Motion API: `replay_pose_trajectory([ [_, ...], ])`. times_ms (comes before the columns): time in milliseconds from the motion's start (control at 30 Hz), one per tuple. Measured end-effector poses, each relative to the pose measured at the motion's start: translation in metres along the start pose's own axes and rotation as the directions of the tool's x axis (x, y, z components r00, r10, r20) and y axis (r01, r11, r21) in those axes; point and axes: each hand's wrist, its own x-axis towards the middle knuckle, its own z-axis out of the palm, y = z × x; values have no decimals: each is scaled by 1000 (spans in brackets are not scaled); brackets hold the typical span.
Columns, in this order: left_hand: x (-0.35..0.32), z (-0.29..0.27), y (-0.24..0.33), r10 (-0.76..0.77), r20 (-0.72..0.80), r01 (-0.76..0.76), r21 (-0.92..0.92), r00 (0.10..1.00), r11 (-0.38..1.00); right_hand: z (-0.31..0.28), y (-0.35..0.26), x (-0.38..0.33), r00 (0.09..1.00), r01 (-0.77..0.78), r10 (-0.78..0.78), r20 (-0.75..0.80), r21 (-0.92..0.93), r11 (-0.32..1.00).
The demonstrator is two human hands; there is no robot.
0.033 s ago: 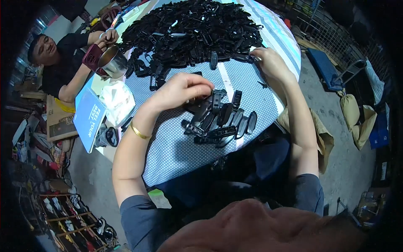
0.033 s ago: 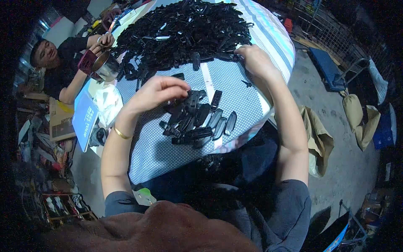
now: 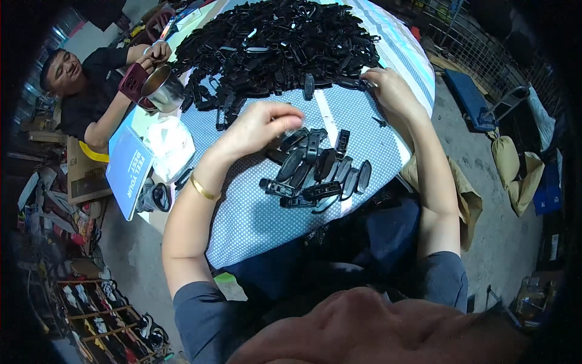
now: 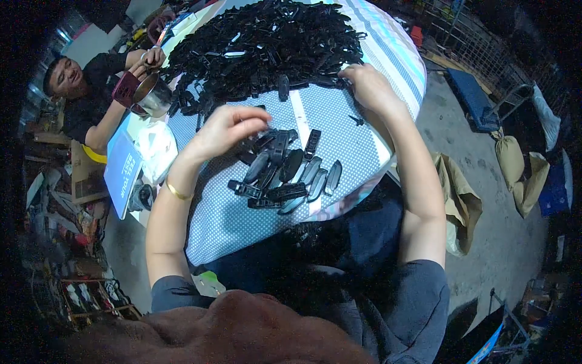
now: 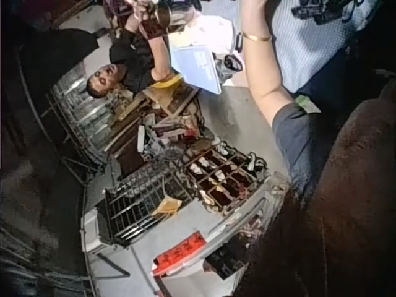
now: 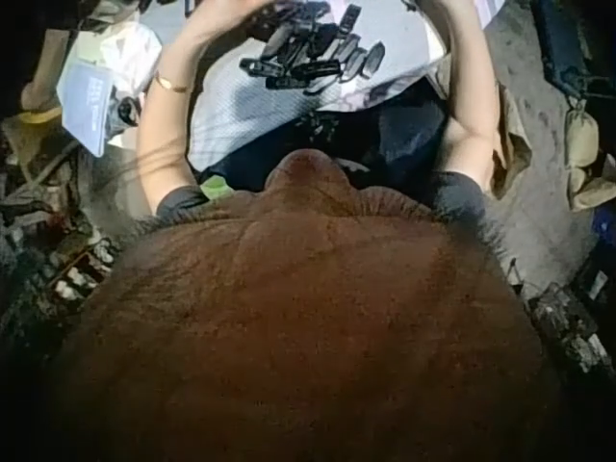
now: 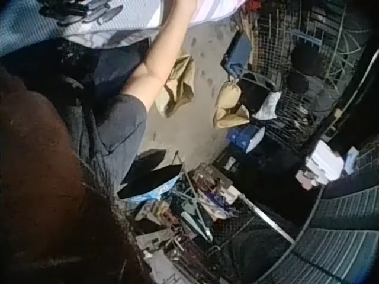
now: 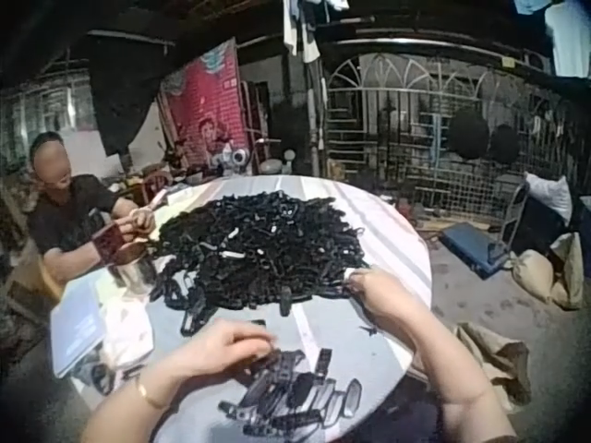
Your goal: Inspecting and sorting a large quantity of small black plastic hardware components on a table.
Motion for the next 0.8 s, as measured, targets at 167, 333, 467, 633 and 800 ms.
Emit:
replay_pose_trajectory([
  [167, 9, 5, -31, 287, -277, -46, 641, 917, 766, 0, -2, 1, 999, -2, 4, 32, -52, 999],
  [333, 14, 16, -32, 215, -271, -28, 559, 938, 829, -7, 7, -2, 994, 109, -109, -17, -31, 994],
  [467, 12, 17, -20, -30, -320, 49, 54, 947, 997, -22, -16, -4, 996, -29, 13, 88, 189, 982],
  [633, 11, 26, -13, -182, -237, 10, -582, 954, 813, -23, -65, -6, 997, 76, -29, -70, 953, 293],
  [800, 6, 29, -7, -179, -268, -49, -669, 947, 742, -10, -103, -7, 989, 141, 19, -147, 972, 187],
])
